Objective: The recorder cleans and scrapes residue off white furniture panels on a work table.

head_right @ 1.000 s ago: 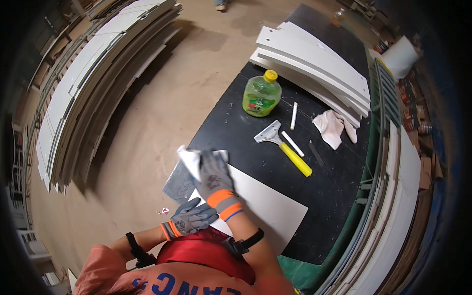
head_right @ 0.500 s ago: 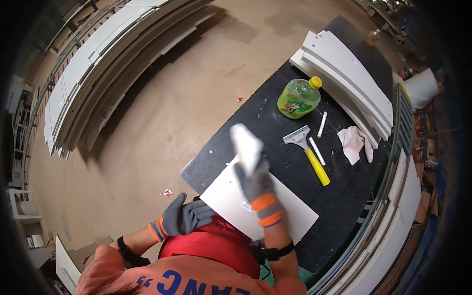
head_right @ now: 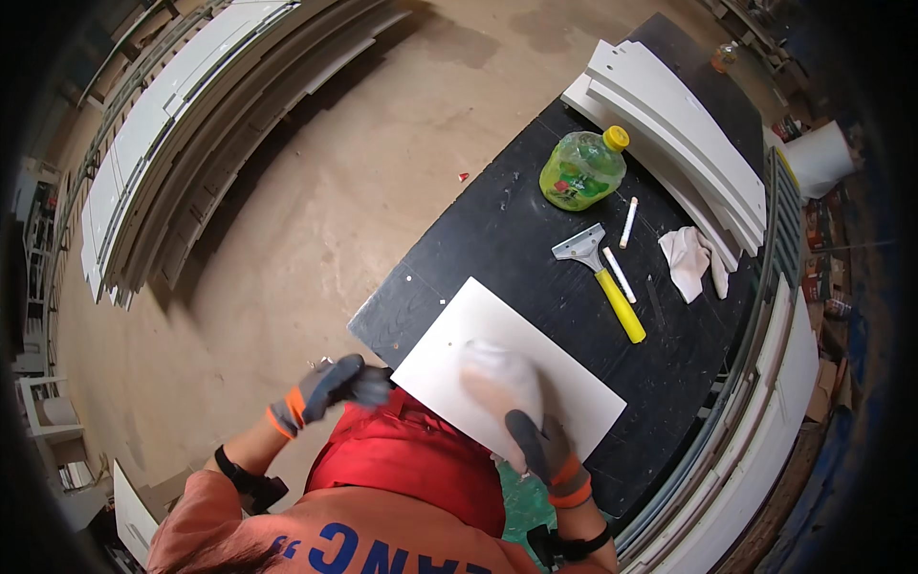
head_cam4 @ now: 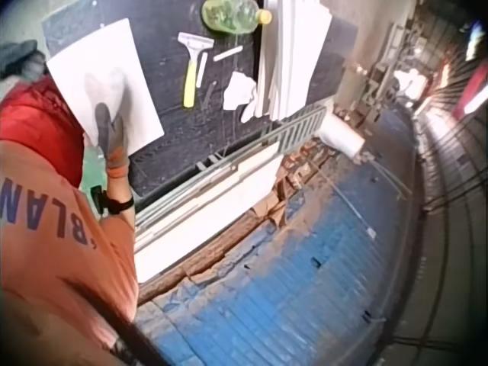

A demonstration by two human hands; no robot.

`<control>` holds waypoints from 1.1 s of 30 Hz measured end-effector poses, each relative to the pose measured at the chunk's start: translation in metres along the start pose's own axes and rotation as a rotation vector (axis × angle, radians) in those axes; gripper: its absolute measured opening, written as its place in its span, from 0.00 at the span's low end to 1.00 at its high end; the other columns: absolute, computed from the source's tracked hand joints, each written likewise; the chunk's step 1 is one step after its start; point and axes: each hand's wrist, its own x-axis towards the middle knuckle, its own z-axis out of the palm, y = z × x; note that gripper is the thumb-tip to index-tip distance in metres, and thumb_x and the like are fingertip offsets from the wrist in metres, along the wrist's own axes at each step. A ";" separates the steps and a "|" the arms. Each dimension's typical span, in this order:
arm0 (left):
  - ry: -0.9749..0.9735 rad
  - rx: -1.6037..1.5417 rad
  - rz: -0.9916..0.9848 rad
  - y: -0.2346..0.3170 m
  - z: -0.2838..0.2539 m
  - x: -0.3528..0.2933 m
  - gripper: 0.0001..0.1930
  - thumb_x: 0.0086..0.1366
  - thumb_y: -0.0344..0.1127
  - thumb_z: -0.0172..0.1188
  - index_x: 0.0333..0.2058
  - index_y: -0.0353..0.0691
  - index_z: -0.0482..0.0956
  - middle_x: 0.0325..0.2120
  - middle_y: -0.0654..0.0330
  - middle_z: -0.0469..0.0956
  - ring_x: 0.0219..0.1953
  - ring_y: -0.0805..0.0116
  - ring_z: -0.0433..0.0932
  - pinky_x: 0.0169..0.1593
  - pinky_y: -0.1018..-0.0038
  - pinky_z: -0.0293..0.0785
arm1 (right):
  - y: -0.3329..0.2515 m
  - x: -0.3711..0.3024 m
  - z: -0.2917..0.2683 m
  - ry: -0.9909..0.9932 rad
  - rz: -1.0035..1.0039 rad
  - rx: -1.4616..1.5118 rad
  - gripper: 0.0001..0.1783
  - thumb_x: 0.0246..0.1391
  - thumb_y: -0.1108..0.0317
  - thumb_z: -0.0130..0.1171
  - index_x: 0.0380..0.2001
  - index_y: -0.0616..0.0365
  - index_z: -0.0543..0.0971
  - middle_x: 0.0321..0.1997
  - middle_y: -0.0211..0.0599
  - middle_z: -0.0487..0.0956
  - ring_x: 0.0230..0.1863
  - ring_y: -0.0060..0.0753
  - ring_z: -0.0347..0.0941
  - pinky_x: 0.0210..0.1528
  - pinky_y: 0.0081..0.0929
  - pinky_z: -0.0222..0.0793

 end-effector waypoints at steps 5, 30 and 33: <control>-0.099 0.674 0.520 0.091 0.034 0.034 0.23 0.73 0.47 0.43 0.60 0.42 0.72 0.54 0.54 0.76 0.56 0.59 0.75 0.61 0.65 0.67 | -0.017 0.035 0.056 -0.183 -0.186 -1.092 0.36 0.56 0.50 0.55 0.62 0.61 0.65 0.69 0.54 0.61 0.71 0.55 0.53 0.74 0.45 0.43; -0.569 1.926 0.636 0.084 0.105 0.167 0.27 0.73 0.53 0.35 0.67 0.52 0.58 0.70 0.55 0.50 0.73 0.51 0.40 0.71 0.44 0.35 | 0.041 0.086 0.110 -0.032 -0.592 -1.191 0.33 0.54 0.51 0.55 0.62 0.51 0.68 0.69 0.38 0.64 0.73 0.41 0.53 0.74 0.46 0.40; -0.538 1.956 0.645 0.084 0.098 0.167 0.29 0.72 0.55 0.37 0.67 0.49 0.58 0.69 0.52 0.50 0.73 0.48 0.40 0.71 0.44 0.35 | 0.041 0.022 0.072 -0.139 -0.333 -1.217 0.34 0.55 0.51 0.52 0.64 0.51 0.67 0.70 0.40 0.62 0.76 0.40 0.47 0.76 0.47 0.36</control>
